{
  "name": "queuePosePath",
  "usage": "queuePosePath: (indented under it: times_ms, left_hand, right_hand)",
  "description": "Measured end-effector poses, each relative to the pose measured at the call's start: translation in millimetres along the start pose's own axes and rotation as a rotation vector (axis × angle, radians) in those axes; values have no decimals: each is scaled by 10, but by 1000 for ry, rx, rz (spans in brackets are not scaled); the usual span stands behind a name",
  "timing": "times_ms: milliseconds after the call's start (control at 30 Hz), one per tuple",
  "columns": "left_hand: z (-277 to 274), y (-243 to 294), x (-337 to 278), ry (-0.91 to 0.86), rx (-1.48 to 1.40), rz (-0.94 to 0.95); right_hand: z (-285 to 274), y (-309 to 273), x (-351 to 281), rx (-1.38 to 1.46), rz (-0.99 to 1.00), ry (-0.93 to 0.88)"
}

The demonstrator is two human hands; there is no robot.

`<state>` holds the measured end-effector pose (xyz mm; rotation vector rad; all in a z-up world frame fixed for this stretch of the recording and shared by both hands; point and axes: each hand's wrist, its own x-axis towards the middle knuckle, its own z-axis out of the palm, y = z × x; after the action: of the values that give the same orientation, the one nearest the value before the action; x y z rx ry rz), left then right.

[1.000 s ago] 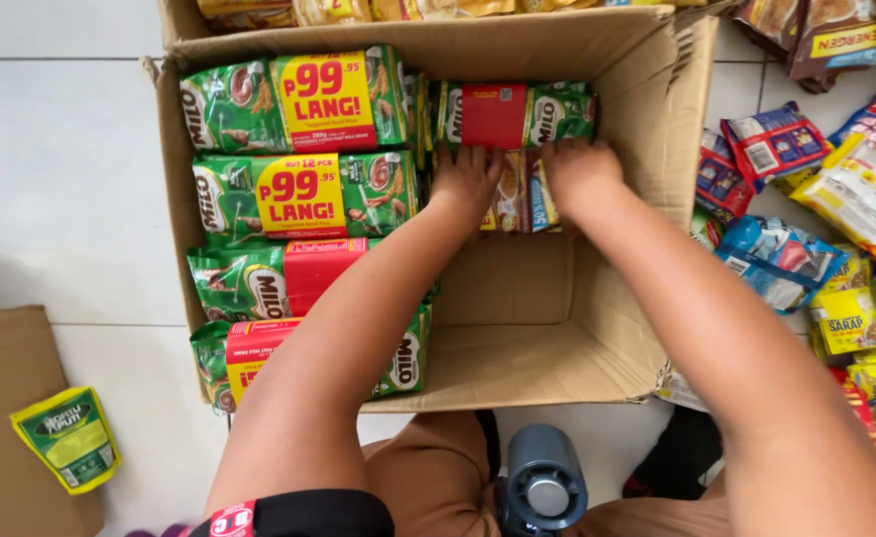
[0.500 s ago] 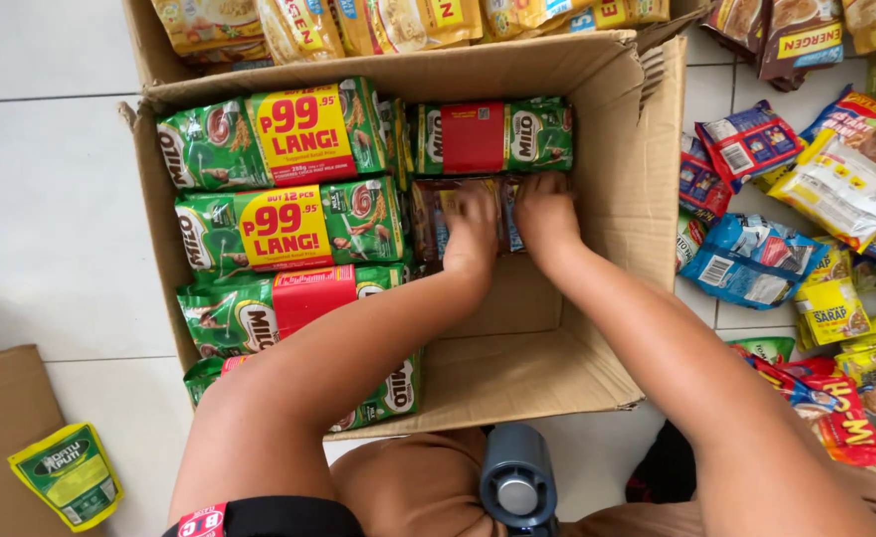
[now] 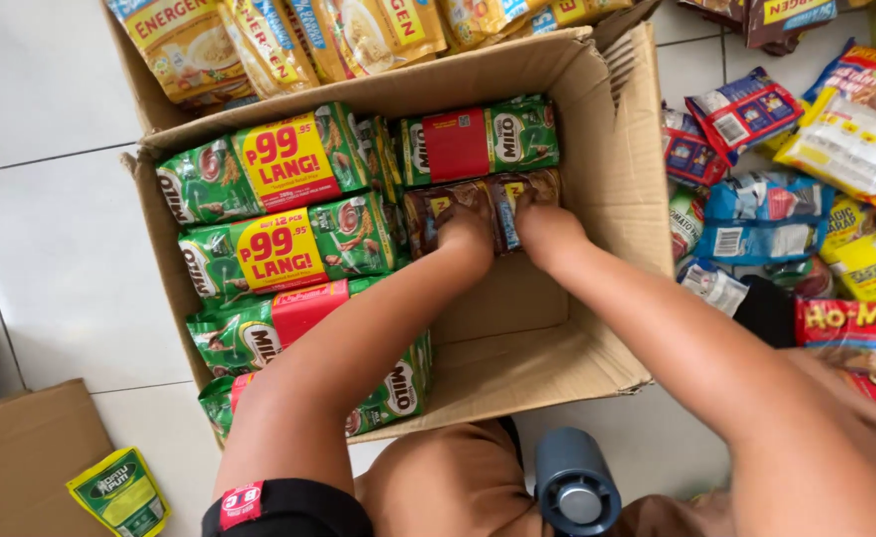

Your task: Sorting various food and drink sachets from a pile on the floor and packing them into cardboard boxes.

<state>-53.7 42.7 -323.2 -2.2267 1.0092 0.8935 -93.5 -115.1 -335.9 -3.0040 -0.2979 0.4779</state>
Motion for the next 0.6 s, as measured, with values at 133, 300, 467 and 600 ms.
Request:
queuePosePath:
  times_ms: [133,300,467,600]
  left_hand:
    - [-89,-205,-131,139,-353,-99]
    - [-1368,-581,-1342,85,-522,134]
    - [-2225,-582,-1991,93,-594,302]
    - [-3039,-329,-2226,106,-635,350]
  right_hand:
    - [-894,-124,-102,214,-31,-127]
    - [-2273,77,-660,710,-441,-52]
    - [-2758,904,-1327,809,-292,-211]
    - [-2726,1614,-1612,916,-203,-235]
